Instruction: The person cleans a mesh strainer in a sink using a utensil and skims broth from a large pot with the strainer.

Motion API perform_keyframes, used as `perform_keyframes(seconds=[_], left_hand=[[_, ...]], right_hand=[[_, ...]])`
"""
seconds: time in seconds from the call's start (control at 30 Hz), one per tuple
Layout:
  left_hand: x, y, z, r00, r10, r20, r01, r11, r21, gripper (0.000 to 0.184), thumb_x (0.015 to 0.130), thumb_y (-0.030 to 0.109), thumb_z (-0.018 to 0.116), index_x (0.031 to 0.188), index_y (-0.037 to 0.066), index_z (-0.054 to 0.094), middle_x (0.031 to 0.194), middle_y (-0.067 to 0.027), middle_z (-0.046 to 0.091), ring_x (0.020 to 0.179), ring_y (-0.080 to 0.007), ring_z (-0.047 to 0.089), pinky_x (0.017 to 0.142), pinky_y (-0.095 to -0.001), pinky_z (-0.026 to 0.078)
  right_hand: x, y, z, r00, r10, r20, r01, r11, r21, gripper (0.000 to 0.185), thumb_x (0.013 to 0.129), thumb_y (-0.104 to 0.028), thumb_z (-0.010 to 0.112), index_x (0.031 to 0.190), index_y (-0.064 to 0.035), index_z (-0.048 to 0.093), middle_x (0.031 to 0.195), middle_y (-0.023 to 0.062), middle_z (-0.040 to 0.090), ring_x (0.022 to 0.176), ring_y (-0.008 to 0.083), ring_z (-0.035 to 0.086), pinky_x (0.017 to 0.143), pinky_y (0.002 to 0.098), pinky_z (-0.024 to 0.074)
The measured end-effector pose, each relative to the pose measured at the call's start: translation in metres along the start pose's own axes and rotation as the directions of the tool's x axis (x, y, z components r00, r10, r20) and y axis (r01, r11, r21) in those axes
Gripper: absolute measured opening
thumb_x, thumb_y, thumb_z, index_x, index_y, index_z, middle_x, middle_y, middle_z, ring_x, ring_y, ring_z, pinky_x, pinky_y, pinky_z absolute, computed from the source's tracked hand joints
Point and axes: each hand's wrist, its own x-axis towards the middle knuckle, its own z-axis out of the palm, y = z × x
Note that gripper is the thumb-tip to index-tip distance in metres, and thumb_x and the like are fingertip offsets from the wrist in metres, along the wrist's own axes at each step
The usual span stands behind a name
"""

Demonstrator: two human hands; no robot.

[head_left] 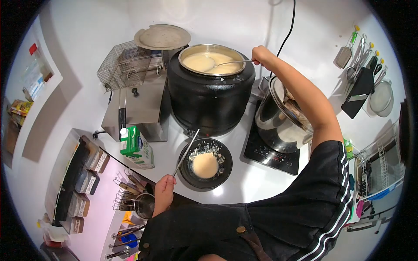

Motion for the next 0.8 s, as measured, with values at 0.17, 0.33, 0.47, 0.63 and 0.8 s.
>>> perform_keyframes(seconds=[0.17, 0.33, 0.47, 0.63, 0.8], left_hand=[[-0.003, 0.003, 0.0, 1.0, 0.008, -0.01, -0.008, 1.0, 0.016, 0.028, 0.089, 0.024, 0.042, 0.069, 0.005, 0.047, 0.053, 0.008, 0.028, 0.049, -0.0022, 0.024, 0.043, -0.0195, 0.019], [-0.004, 0.002, 0.0, 1.0, 0.012, -0.007, -0.012, 1.0, -0.004, 0.028, 0.09, 0.024, 0.041, 0.07, 0.006, 0.047, 0.053, 0.0087, 0.027, 0.049, -0.0016, 0.023, 0.043, -0.0192, 0.019], [-0.005, 0.004, 0.001, 1.0, 0.014, -0.009, -0.014, 1.0, 0.011, 0.028, 0.089, 0.025, 0.042, 0.07, 0.006, 0.047, 0.053, 0.0087, 0.027, 0.049, -0.0016, 0.023, 0.043, -0.0192, 0.018], [-0.005, 0.003, 0.0, 0.999, 0.042, -0.012, -0.041, 0.999, 0.029, 0.029, 0.089, 0.026, 0.042, 0.069, 0.005, 0.047, 0.053, 0.0083, 0.028, 0.048, -0.0019, 0.024, 0.044, -0.0194, 0.019], [-0.005, -0.003, 0.0, 1.0, 0.026, -0.011, -0.026, 0.999, 0.021, 0.028, 0.089, 0.024, 0.042, 0.069, 0.005, 0.047, 0.053, 0.0079, 0.028, 0.049, -0.0023, 0.024, 0.044, -0.0194, 0.02]], right_hand=[[-0.005, -0.003, 0.0, 0.996, 0.086, -0.026, -0.084, 0.995, 0.06, 0.014, 0.063, -0.007, 0.046, 0.051, -0.0006, 0.049, 0.042, 0.0072, 0.042, 0.035, 0.0141, 0.029, 0.035, 0.0327, 0.019], [-0.001, 0.008, 0.003, 0.997, 0.044, -0.068, -0.035, 0.992, 0.118, 0.014, 0.063, -0.007, 0.046, 0.051, -0.0008, 0.049, 0.042, 0.0069, 0.042, 0.034, 0.014, 0.028, 0.035, 0.0323, 0.0189], [-0.001, 0.007, 0.0, 0.997, 0.048, -0.067, -0.041, 0.994, 0.102, 0.015, 0.063, -0.007, 0.047, 0.05, -0.0004, 0.049, 0.042, 0.0073, 0.042, 0.034, 0.0143, 0.029, 0.036, 0.0324, 0.0204], [-0.001, 0.007, -0.008, 0.999, -0.043, -0.025, 0.042, 0.998, -0.041, 0.018, 0.063, -0.006, 0.048, 0.046, 0.0005, 0.048, 0.042, 0.0082, 0.043, 0.035, 0.0149, 0.032, 0.036, 0.0325, 0.0228], [-0.008, 0.002, -0.017, 0.999, -0.049, 0.021, 0.051, 0.993, -0.104, 0.019, 0.063, -0.009, 0.042, 0.052, 0.0029, 0.051, 0.047, 0.0116, 0.045, 0.043, 0.0192, 0.04, 0.042, 0.0345, 0.0283]])
